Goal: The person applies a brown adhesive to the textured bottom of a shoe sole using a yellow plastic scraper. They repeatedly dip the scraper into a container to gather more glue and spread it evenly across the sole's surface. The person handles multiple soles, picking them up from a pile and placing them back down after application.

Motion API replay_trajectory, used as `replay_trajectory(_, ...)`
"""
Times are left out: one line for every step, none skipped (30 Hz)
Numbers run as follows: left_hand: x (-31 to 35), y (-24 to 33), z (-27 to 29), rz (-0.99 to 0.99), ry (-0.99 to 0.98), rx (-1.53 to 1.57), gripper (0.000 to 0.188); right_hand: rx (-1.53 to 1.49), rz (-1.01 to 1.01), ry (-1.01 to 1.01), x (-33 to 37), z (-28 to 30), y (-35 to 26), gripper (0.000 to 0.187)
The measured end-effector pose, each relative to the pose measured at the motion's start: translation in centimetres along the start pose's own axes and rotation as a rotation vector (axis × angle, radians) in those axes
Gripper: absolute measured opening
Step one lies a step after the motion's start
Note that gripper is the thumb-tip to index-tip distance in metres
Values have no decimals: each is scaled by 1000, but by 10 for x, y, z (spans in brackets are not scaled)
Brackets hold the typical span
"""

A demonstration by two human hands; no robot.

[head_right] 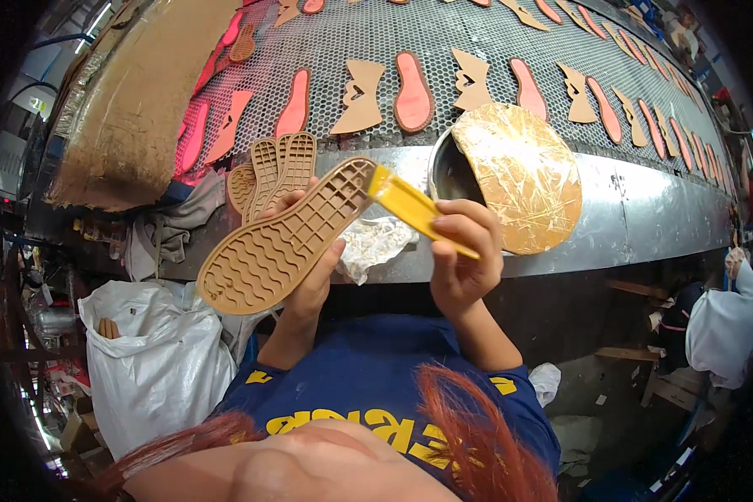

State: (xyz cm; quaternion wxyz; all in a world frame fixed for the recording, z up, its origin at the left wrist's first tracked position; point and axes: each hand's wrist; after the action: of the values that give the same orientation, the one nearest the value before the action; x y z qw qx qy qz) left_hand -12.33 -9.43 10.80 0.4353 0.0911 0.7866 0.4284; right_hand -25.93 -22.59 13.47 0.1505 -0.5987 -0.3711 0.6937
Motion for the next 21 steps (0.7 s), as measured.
replay_trajectory(0,1,1,4,-8,-15,77,12,9,-32,-2,-2,-1,33)
replay_trajectory(0,5,0,16,-19,-40,77,23,19,-63,-3,-5,-2,32)
replay_trajectory(0,11,-1,29,-30,-65,76,17,24,-64,-4,-7,-2,31)
replay_trajectory(-1,15,-2,43,-39,-84,75,18,29,-68,-4,-10,-2,30)
replay_trajectory(-2,17,-2,35,-51,-41,76,18,35,-71,-4,-12,-2,29)
replay_trajectory(-4,18,-3,28,-66,-55,77,40,53,-84,-5,-14,-3,28)
replay_trajectory(-5,19,-3,22,-81,-69,79,62,69,-97,-6,-15,-6,27)
replay_trajectory(-6,21,-3,17,-97,-84,81,85,85,-109,-7,-16,-8,26)
replay_trajectory(-9,24,-4,42,-131,-121,77,118,91,-150,-7,-15,-13,24)
replay_trajectory(-11,30,-4,63,-167,-163,74,120,94,-184,-4,-15,-15,26)
replay_trajectory(-11,30,-4,101,-152,-68,70,129,126,-220,-2,-16,-20,28)
replay_trajectory(-12,29,-5,137,-135,27,65,139,158,-256,1,-16,-25,30)
replay_trajectory(-7,24,-3,182,-55,258,61,127,187,-344,5,-17,-31,35)
replay_trajectory(-4,16,-2,178,23,389,60,67,215,-387,7,-19,-37,38)
replay_trajectory(0,10,-1,153,74,421,59,41,240,-413,9,-22,-41,38)
replay_trajectory(1,5,-1,130,98,443,58,15,264,-435,11,-23,-43,39)
replay_trajectory(1,2,-1,121,114,443,57,-3,255,-438,12,-24,-43,37)
replay_trajectory(-2,3,0,84,71,422,55,48,252,-417,11,-24,-42,36)
replay_trajectory(-5,6,0,43,34,392,53,87,250,-399,6,-24,-41,36)
replay_trajectory(-8,15,-2,77,55,364,48,125,249,-382,2,-25,-39,35)
replay_trajectory(-11,24,-3,111,76,338,43,162,217,-353,0,-26,-39,36)
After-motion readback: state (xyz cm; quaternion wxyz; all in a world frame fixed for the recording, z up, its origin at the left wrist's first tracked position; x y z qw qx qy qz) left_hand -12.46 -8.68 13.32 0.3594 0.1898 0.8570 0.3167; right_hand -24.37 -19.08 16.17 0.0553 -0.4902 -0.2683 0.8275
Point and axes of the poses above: each hand's wrist, its own x-axis away from the middle knuckle, its own z-axis out of the back of the hand, y = z × x, and after that the axes turned 5 degrees about -z, right-handed
